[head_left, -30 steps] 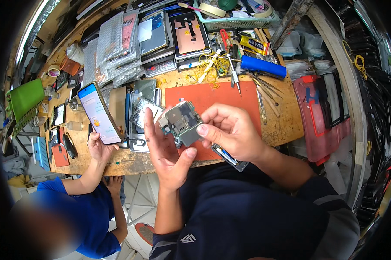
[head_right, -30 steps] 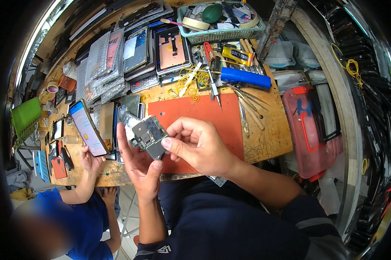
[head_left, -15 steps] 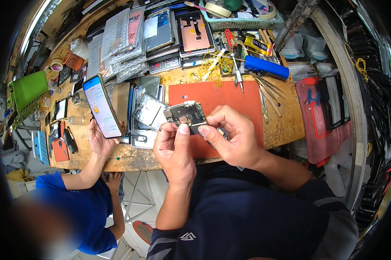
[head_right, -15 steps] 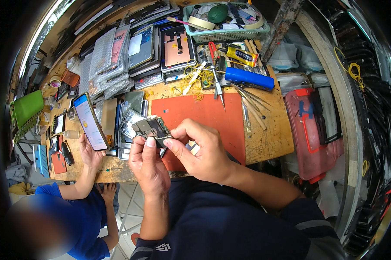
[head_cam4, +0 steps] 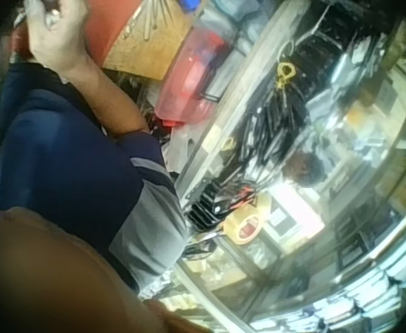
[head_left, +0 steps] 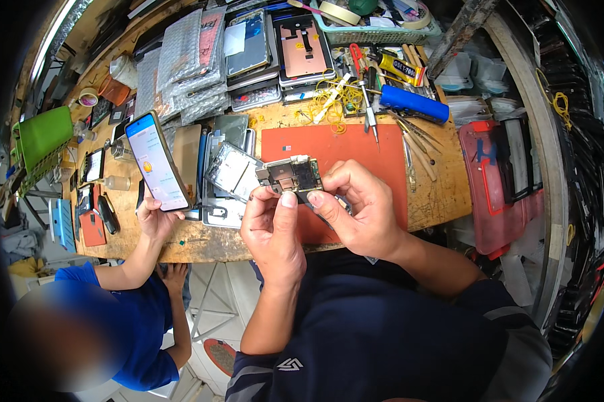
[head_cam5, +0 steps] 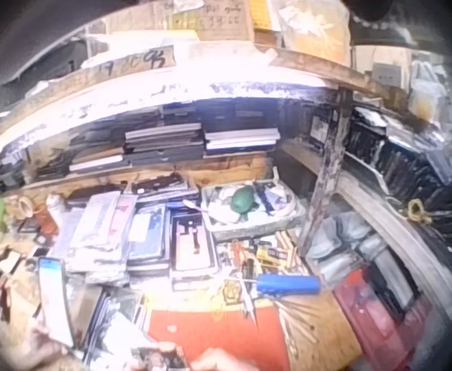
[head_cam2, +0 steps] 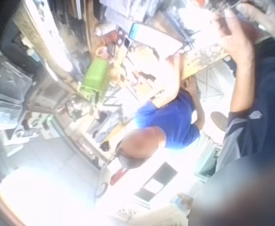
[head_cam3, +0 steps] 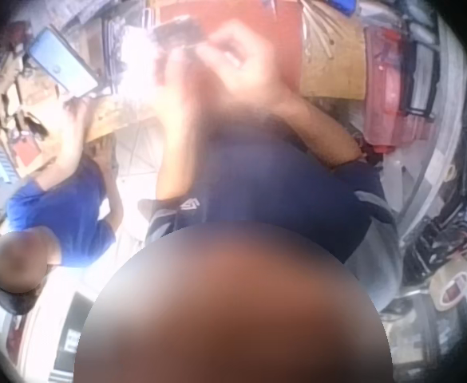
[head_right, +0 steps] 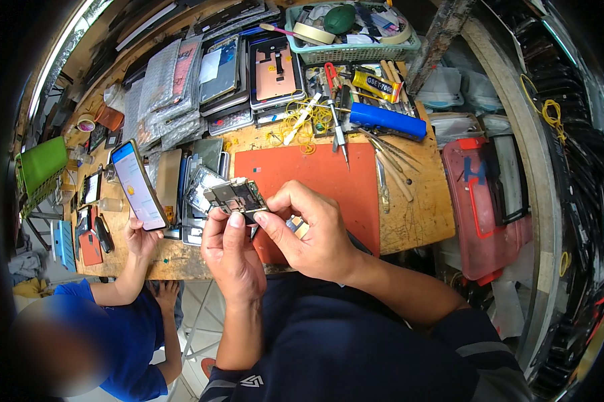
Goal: The person removes rubber bands from a smartphone, then disassembles the device using a screwdriver and tweezers. They remove the back cover, disconnect ribbon cables, and detach the camera module before reattaching it and reconnecting the cables.
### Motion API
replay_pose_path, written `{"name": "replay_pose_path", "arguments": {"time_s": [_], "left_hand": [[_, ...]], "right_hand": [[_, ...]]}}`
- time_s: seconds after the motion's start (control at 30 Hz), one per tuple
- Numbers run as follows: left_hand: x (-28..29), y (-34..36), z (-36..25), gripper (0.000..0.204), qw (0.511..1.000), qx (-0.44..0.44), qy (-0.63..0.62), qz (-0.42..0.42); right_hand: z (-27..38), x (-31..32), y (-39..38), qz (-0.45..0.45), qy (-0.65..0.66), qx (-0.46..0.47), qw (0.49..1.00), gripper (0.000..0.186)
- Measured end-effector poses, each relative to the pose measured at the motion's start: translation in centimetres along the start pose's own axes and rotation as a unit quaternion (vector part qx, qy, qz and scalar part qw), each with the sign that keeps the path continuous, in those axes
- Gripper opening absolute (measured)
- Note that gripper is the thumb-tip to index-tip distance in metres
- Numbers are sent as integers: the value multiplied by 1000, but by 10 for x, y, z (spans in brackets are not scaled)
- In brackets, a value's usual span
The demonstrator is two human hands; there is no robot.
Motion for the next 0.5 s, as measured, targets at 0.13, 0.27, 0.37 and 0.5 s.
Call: {"name": "replay_pose_path", "arguments": {"time_s": [0.13,0.27,0.37,0.5], "left_hand": [[2,1,3,15,1000,9,-22,0],[3,2,5,15,1000,0,-31,1],[2,1,5,14,999,-8,-38,6],[0,2,3,11,1000,0,-9,-4]], "right_hand": [[0,-1,0,-2,7,-4,1000,12],[-1,-2,-2,-3,10,-3,1000,12],[-2,-4,-4,-1,26,-24,999,12],[-5,-3,-6,-2,62,-65,996,12]]}}
Point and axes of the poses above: each hand's wrist, its own y-axis towards the middle knuckle, its own x-axis out of the back of the hand, z = x × y, the point moved 4 cm from there along y, towards the middle knuckle, and after that the axes turned 4 degrees about -z, right-handed, at the moved point
